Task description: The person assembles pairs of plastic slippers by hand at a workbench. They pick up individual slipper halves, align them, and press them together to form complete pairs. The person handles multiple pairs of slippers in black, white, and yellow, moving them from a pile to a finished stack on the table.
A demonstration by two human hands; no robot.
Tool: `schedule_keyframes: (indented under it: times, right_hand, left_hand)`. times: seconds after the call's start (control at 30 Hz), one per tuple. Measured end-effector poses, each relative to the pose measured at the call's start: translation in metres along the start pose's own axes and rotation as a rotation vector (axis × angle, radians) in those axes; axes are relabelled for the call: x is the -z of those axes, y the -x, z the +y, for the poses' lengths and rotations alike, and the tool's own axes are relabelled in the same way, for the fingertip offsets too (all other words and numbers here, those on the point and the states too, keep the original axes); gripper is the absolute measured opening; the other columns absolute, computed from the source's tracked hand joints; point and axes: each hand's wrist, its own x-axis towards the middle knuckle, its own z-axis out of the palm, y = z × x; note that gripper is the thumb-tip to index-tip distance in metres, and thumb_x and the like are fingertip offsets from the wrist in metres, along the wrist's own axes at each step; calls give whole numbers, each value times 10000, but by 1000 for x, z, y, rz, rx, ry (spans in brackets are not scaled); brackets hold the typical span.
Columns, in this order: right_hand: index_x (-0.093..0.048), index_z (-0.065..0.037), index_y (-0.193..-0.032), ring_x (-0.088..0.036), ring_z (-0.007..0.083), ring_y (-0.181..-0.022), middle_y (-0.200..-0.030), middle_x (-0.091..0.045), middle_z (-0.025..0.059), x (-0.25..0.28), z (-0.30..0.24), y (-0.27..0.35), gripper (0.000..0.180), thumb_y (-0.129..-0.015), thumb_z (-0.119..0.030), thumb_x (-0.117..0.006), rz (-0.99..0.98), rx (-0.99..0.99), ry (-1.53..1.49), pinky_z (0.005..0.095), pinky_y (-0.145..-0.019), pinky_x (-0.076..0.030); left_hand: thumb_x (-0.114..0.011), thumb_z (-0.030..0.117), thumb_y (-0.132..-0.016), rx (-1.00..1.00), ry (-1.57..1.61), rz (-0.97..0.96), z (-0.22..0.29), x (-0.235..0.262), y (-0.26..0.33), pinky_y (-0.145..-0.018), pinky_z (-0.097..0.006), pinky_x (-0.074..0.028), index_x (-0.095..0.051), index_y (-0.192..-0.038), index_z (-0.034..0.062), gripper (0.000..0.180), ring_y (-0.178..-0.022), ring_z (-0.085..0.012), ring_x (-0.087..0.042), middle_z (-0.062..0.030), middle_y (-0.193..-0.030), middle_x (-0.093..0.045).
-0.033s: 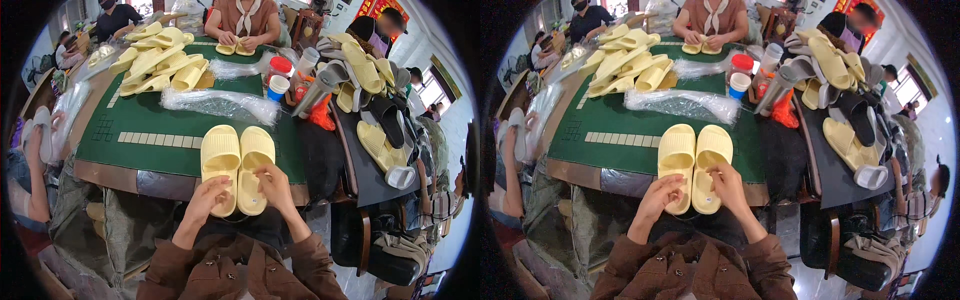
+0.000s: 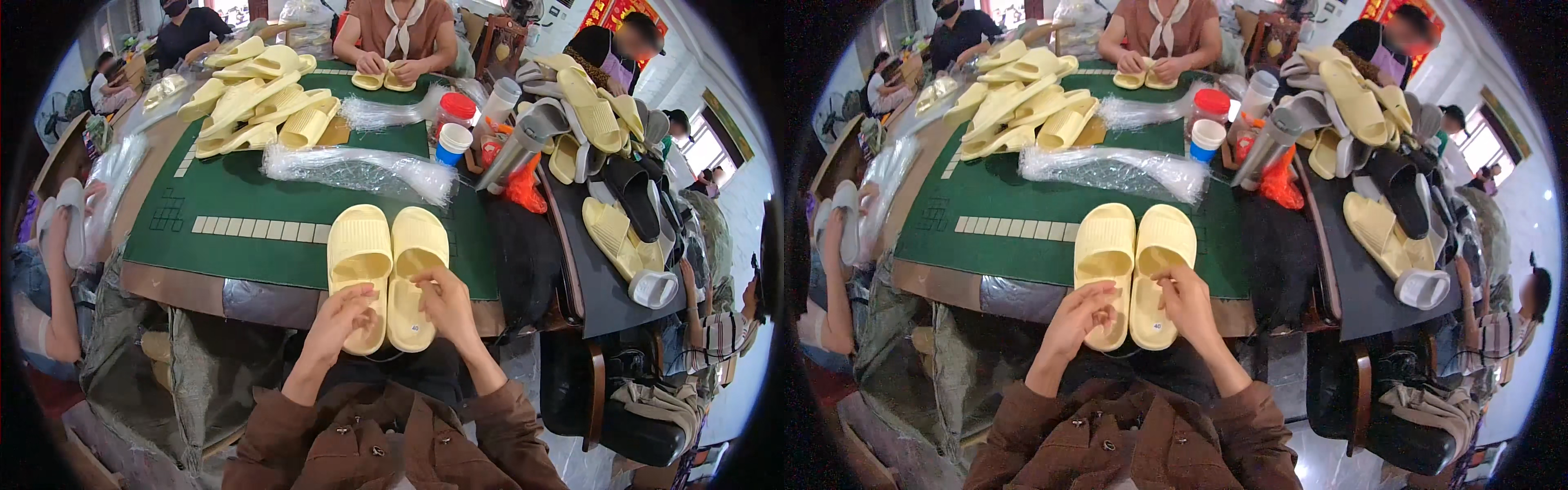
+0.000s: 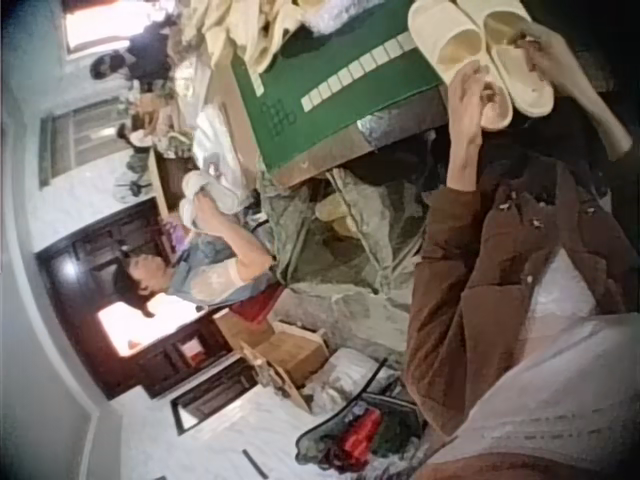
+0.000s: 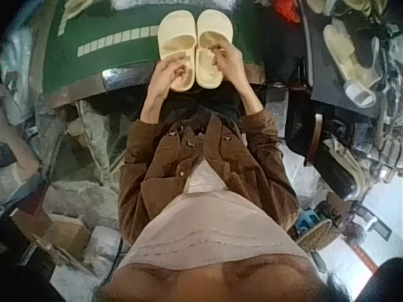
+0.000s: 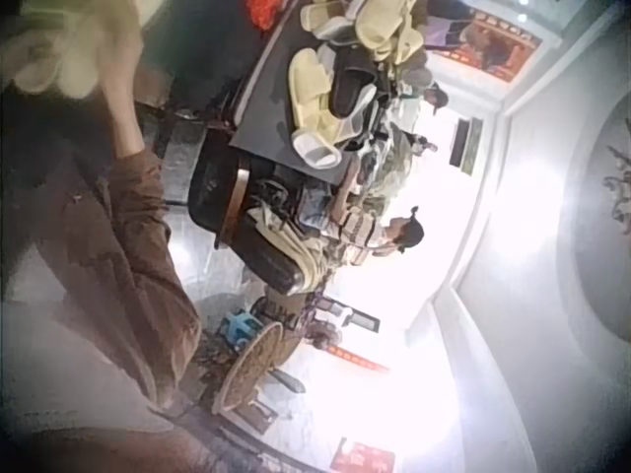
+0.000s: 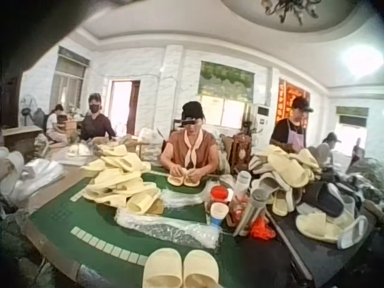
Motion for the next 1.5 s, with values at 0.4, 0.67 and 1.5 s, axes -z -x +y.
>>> schedule_keyframes:
  times: [0.4, 0.67, 1.5]
  right_hand:
    - [-545, 85, -990, -565, 366, -840, -930, -590, 245, -24, 23, -63, 296, -874, -164, -435, 6, 140, 254, 429, -766, -426]
    - [-585, 80, -1002, -588, 380, -903, -962, -614, 261, -21, 12, -68, 375, -879, -223, -402, -96, -109, 153, 402, -814, -444]
    - [-609, 33, -963, -635, 313, -796, -889, -630, 210, -7, -13, -26, 214, -868, -145, -537, 73, 495, 274, 384, -711, -484]
  left_hand:
    - [-735, 356, -696, -533, -1277, 163, 4, -27, -40, -967, -459, -332, -416, -1224, -97, 765, -1185, -404, -361, -240, -1219, -419]
    - [-748, 336, -663, -326, -1269, 80, -1, -39, -72, -804, -464, -468, -582, -987, -104, 572, -903, -403, -597, -290, -975, -595]
    - [-596, 380, -816, -349, -1394, 225, -9, -32, -84, -776, -429, -499, -657, -931, -28, 428, -914, -337, -618, -206, -937, -641]
